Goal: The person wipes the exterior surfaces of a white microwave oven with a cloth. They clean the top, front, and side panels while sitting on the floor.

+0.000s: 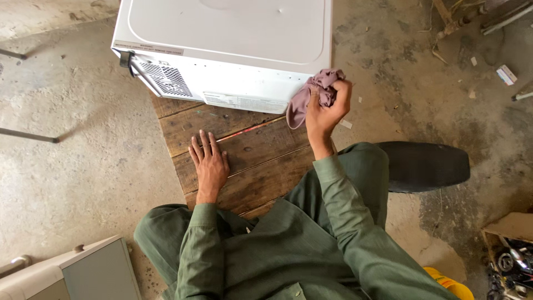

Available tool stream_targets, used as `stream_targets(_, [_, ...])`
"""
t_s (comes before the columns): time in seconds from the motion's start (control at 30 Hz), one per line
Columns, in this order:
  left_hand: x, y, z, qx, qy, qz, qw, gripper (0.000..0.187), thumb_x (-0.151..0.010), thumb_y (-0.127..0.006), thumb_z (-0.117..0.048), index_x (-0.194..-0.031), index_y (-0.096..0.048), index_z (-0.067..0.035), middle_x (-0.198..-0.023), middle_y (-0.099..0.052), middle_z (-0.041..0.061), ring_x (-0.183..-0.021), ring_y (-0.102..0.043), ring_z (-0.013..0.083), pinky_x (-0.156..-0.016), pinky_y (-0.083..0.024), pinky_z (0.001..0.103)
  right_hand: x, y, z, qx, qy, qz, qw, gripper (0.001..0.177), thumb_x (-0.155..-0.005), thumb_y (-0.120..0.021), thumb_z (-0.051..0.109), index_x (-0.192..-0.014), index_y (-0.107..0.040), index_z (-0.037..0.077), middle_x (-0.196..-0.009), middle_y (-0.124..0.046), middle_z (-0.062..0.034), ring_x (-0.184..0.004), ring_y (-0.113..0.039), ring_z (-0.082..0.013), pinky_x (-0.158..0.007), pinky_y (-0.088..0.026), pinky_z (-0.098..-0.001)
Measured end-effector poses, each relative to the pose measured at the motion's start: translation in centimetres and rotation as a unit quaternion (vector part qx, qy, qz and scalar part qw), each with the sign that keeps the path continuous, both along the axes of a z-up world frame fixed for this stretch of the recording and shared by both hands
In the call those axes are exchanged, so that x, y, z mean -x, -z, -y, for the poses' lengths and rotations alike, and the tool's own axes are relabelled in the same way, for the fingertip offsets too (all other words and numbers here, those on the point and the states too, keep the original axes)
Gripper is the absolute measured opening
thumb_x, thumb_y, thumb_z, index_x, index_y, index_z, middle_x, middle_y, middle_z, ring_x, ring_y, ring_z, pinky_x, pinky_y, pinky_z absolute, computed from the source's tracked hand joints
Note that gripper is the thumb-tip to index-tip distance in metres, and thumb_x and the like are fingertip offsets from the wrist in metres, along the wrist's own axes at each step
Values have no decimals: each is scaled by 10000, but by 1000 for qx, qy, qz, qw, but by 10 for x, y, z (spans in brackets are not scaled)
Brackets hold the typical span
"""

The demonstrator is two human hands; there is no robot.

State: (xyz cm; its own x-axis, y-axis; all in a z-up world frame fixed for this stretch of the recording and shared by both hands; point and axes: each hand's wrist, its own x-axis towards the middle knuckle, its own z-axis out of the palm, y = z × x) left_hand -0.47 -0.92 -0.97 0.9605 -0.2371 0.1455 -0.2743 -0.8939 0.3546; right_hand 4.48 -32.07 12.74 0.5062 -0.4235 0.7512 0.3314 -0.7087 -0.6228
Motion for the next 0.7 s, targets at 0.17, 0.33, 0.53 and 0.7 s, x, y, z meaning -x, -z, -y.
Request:
stream_targets(0.17, [-1, -1, -1, -1, 0, -8, 1000, 646, -1116, -431, -303, -1630, -269, 55, -1721, -147, 271, -1583, -85, 511, -1287, -86, 642, -7, 48, -3, -62, -11, -15, 998, 272, -931, -724, -109, -1086, -540, 17, -1073, -626, -109, -951, -709, -237, -828, -674, -362])
stream_targets(0.33, [1, -2, -2, -5, -2, -13, 1000, 652, -1111, -436, -305, -1631, -268, 51, -1725, -140, 267, -1584, -85, 513, -1288, -83, 638, 10, 91, -11, -48, 7, -89, 995, 302, -846, -717, -111, -1049, -520, -7, -984, -613, -101, -875, -662, -253, -781, -566, -376])
stream_targets(0.53, [-1, 1, -1, 2, 0, -2, 1000, 661, -1106, -447, -305, -1627, -269, 60, -1720, -148, 275, -1580, -89, 517, -1283, -88, 640, 15, 106, -7, -4, 21, -132, 991, 311, -876, -780, -58, -1041, -525, 6, -994, -595, -129, -914, -635, -261, -795, -543, -406])
stream_targets(0.7, [0, 10, -1, -4, -10, -23, 1000, 670, -1091, -463, -311, -1630, -278, 39, -1728, -164, 259, -1588, -92, 503, -1285, -67, 620, 20, 126, 1, -143, -29, -279, 949, 229, -944, -802, 91, -1066, -612, 53, -1065, -703, -92, -985, -719, -222, -854, -633, -408])
